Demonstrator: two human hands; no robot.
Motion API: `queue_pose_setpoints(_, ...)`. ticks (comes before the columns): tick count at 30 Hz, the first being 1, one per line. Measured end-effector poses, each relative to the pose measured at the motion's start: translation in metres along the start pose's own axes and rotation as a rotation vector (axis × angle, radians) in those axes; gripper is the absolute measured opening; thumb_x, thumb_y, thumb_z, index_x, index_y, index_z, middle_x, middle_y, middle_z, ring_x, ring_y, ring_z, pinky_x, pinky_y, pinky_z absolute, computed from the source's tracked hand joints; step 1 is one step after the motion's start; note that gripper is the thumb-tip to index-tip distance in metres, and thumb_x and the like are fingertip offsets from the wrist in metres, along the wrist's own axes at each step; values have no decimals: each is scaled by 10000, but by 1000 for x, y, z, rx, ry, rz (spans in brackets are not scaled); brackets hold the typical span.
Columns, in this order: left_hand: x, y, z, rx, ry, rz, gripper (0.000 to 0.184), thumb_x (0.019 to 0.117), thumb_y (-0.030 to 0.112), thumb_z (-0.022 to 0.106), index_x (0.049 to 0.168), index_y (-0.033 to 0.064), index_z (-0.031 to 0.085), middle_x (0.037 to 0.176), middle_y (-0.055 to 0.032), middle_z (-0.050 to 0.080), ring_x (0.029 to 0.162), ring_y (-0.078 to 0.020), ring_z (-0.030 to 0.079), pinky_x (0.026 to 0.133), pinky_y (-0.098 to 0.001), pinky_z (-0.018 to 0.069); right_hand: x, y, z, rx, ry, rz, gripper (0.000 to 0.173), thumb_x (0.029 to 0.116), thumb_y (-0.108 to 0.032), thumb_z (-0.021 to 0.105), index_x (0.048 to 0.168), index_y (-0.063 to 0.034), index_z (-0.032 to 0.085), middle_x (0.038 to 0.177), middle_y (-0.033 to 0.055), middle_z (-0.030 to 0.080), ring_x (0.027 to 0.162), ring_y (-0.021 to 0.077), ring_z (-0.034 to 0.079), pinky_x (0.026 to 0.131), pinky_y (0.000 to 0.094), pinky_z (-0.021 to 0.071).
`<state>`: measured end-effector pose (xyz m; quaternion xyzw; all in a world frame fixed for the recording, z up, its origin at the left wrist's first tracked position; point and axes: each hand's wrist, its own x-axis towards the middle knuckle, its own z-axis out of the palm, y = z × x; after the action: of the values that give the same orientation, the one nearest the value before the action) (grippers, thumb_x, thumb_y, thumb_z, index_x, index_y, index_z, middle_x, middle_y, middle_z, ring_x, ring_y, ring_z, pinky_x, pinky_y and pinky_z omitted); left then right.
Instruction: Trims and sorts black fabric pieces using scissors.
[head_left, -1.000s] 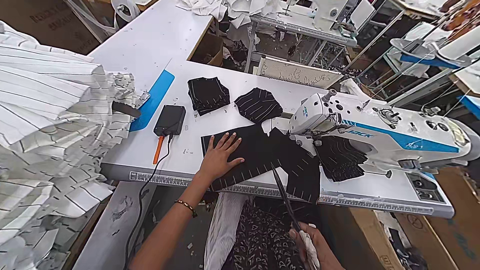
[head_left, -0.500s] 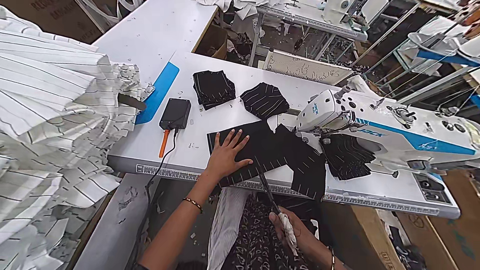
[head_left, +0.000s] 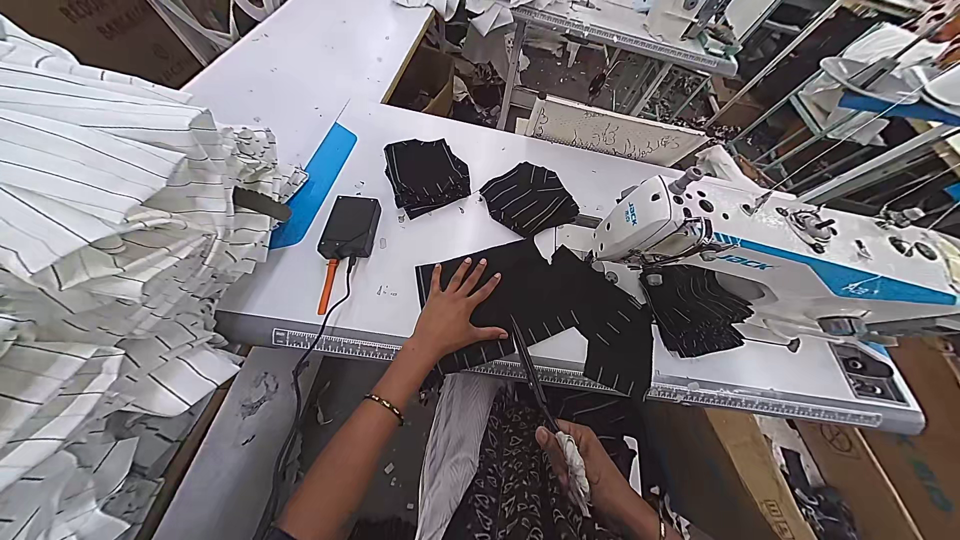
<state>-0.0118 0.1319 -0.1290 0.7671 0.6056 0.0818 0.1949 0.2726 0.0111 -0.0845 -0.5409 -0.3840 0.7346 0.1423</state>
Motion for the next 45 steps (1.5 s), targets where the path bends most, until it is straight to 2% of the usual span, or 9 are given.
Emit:
queue_pose_setpoints(4,-1,4,-1,12,-25,9,1041,785,925,422,1627,329,280,1716,-39,177,1588,-312,96,1177,-731,-24,9,-13,2,46,-61,-8,316,1016,-381,590,819,-137,551,573,-78,515,457,-4,485,451,145,411)
queue_pose_setpoints(12,-2,4,-1,3,-19,25,1057,787,919,430,1633,304,273,1716,-31,181,1586,-321,103,1175,-735,-6,12,-15,6,46,-8,-15,298,1016,-313,624,796,-121,563,565,-62,524,452,11,491,445,159,415)
queue_pose_setpoints(16,-3,8,-2,-11,-27,33,1128,779,903,475,1648,229,225,1715,-15,185,1588,-293,113,1184,-721,-6,22,-29,6,41,-53,-20,336,1052,-352,539,797,-132,548,588,-69,507,468,12,484,455,156,422)
queue_pose_setpoints(23,-3,9,-2,-15,-32,27,1174,768,905,490,1650,181,210,1718,-8,176,1590,-275,105,1192,-707,-11,25,-30,4,4,-7,-49,324,1041,-299,591,771,-122,559,569,-59,525,459,18,495,456,164,425)
queue_pose_setpoints(27,-3,9,-1,-19,-16,34,1228,752,911,504,1644,121,209,1715,-37,184,1588,-267,124,1197,-701,-5,32,-44,6,9,-36,-21,337,1078,-300,514,796,-122,561,588,-62,531,466,17,504,460,159,439)
queue_pose_setpoints(33,-4,8,2,-28,13,26,1256,741,908,526,1641,93,205,1711,-52,198,1585,-257,141,1205,-687,-4,38,-48,2,-10,-46,-59,318,1050,-287,575,770,-137,558,568,-69,512,463,27,497,463,180,439)
queue_pose_setpoints(39,-3,9,1,-48,22,32,1328,700,897,594,1641,64,164,1701,-96,220,1581,-255,162,1225,-651,4,47,-59,-4,-14,-100,-52,356,1084,-330,496,799,-136,582,591,-72,538,470,19,509,463,169,448)
queue_pose_setpoints(42,-7,6,0,-118,120,100,1137,690,799,716,1505,50,455,1553,-163,462,1517,-358,311,1203,-694,73,50,-64,-8,-40,-111,-72,360,1072,-326,532,765,-147,582,576,-74,528,460,20,495,457,173,436)
queue_pose_setpoints(45,-18,6,-7,-98,114,183,761,746,683,763,1251,120,674,1393,-97,615,1442,-362,428,1144,-774,73,36,-60,-13,-44,-83,-49,349,1070,-302,539,761,-146,581,575,-74,530,457,19,494,455,174,433)
